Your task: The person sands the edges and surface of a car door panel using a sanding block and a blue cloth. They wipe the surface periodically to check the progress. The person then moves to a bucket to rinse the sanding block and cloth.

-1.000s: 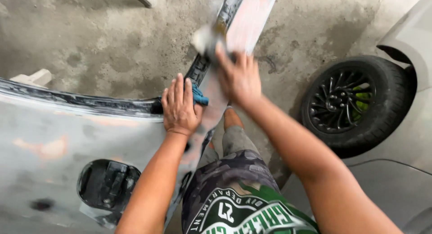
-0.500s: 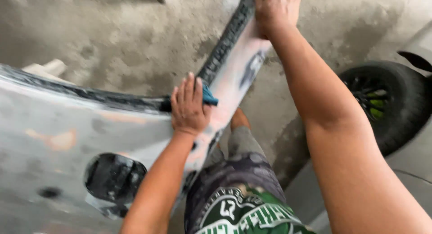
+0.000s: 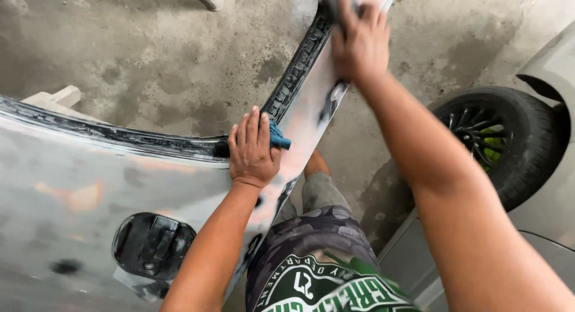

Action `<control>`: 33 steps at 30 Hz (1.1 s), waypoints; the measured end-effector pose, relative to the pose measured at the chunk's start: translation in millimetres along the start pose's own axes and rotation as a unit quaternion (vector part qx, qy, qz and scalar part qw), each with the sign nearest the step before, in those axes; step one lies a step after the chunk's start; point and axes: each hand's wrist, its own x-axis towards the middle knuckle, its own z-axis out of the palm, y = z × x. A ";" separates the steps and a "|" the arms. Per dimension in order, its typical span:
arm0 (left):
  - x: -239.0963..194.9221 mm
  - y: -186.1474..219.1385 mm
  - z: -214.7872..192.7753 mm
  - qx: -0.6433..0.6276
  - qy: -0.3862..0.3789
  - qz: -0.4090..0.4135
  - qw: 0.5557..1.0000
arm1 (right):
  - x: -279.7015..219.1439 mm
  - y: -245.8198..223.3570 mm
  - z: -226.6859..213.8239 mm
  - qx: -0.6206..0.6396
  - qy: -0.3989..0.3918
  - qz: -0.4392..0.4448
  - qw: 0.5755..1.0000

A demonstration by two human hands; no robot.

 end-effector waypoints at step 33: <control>128.2 125.7 41.1 0.002 -0.066 0.101 0.993 | 64.4 141.1 -54.7 0.807 -0.076 0.175 0.559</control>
